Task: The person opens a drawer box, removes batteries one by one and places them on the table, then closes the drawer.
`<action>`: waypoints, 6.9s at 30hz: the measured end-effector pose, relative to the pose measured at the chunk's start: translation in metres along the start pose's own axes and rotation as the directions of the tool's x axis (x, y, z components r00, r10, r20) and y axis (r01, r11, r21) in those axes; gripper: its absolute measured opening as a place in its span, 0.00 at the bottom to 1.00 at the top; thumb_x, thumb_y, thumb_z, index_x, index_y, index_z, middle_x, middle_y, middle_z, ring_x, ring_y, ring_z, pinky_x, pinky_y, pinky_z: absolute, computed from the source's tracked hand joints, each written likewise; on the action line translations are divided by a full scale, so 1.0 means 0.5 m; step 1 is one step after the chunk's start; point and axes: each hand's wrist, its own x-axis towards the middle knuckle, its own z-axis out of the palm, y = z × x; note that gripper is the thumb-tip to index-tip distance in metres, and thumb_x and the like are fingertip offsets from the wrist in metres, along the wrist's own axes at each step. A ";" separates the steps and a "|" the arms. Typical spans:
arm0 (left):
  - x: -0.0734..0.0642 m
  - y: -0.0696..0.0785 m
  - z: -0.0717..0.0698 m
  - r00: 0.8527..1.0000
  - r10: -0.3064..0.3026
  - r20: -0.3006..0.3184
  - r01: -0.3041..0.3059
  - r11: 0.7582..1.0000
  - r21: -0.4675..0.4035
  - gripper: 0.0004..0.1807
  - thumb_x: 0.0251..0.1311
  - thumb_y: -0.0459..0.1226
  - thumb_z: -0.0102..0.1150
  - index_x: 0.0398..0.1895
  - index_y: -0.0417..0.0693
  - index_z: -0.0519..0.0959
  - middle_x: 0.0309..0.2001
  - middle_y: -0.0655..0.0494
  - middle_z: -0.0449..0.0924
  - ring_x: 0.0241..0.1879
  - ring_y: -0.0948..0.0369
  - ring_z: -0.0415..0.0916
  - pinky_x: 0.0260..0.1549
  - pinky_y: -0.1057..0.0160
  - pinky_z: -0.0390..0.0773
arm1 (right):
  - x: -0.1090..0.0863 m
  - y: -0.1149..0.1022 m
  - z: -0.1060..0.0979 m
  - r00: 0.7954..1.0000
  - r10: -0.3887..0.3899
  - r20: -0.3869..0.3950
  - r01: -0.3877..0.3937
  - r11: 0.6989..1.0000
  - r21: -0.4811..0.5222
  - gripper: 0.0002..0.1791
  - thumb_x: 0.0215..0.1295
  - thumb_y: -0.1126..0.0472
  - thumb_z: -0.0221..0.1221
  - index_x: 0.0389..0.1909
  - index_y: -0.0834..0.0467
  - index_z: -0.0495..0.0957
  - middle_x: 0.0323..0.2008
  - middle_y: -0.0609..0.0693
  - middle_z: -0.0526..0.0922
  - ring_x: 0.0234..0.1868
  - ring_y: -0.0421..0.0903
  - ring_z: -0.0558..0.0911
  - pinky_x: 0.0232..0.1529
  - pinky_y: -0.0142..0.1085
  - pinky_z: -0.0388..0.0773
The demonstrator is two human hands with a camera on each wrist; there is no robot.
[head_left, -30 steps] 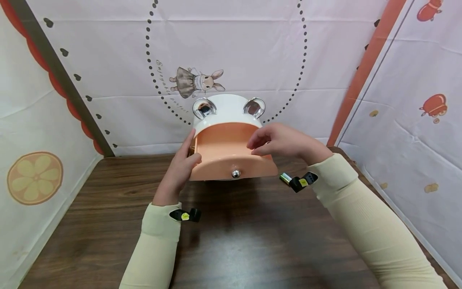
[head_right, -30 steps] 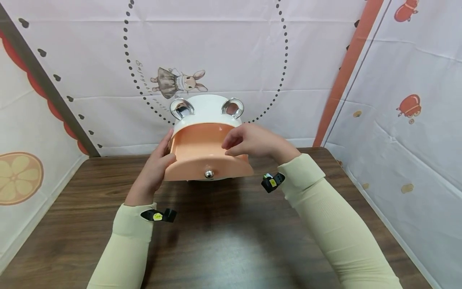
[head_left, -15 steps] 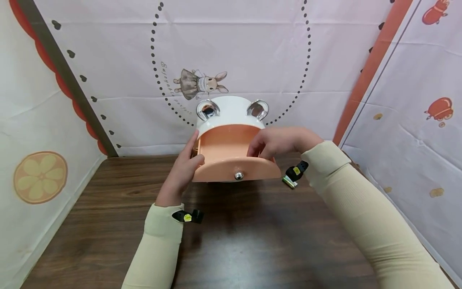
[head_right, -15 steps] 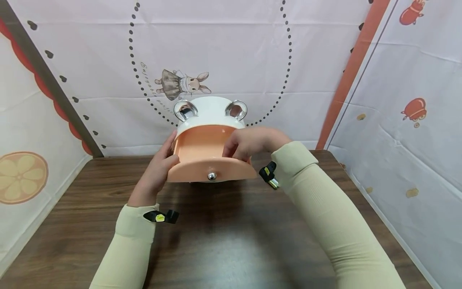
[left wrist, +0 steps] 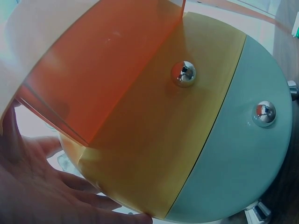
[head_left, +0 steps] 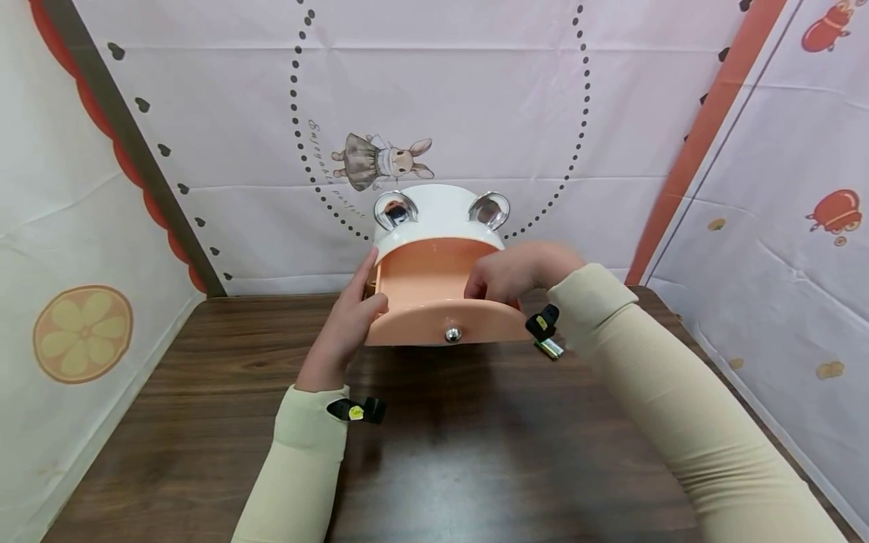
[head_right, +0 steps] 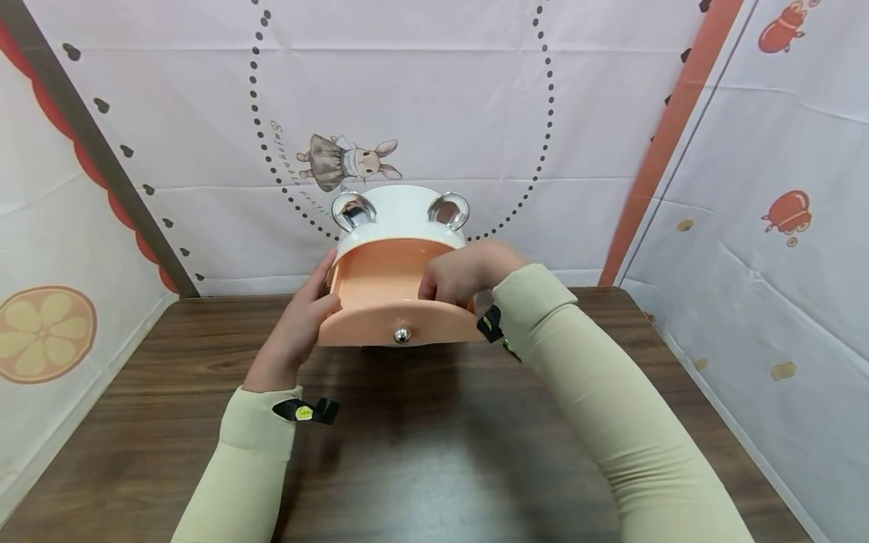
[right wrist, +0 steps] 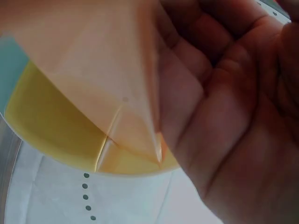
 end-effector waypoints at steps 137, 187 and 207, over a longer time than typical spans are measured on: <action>0.006 -0.004 0.001 1.000 0.006 0.010 -0.006 1.000 -0.012 0.46 0.55 0.33 0.44 0.76 0.76 0.45 0.77 0.61 0.46 0.62 0.51 0.61 0.51 0.57 0.67 | -0.028 0.431 0.275 0.663 0.386 -0.641 -0.268 0.922 0.278 0.12 0.62 0.63 0.59 0.42 0.65 0.83 0.36 0.57 0.84 0.32 0.46 0.78 0.30 0.35 0.74; 0.005 0.002 0.002 1.000 -0.011 0.006 0.011 1.000 0.002 0.46 0.54 0.33 0.44 0.76 0.74 0.45 0.76 0.62 0.47 0.60 0.51 0.62 0.49 0.57 0.67 | -0.065 0.403 0.291 0.630 0.383 -0.676 -0.226 0.923 0.312 0.15 0.68 0.58 0.56 0.50 0.61 0.81 0.45 0.59 0.83 0.39 0.49 0.79 0.37 0.41 0.77; 0.007 0.000 -0.004 1.000 0.008 0.015 -0.008 1.000 0.006 0.33 0.71 0.46 0.40 0.77 0.73 0.45 0.77 0.64 0.43 0.75 0.60 0.45 0.72 0.49 0.48 | -0.089 0.200 0.304 0.216 0.068 -0.974 0.001 0.998 0.070 0.12 0.58 0.60 0.66 0.43 0.56 0.84 0.37 0.49 0.85 0.36 0.43 0.82 0.37 0.27 0.78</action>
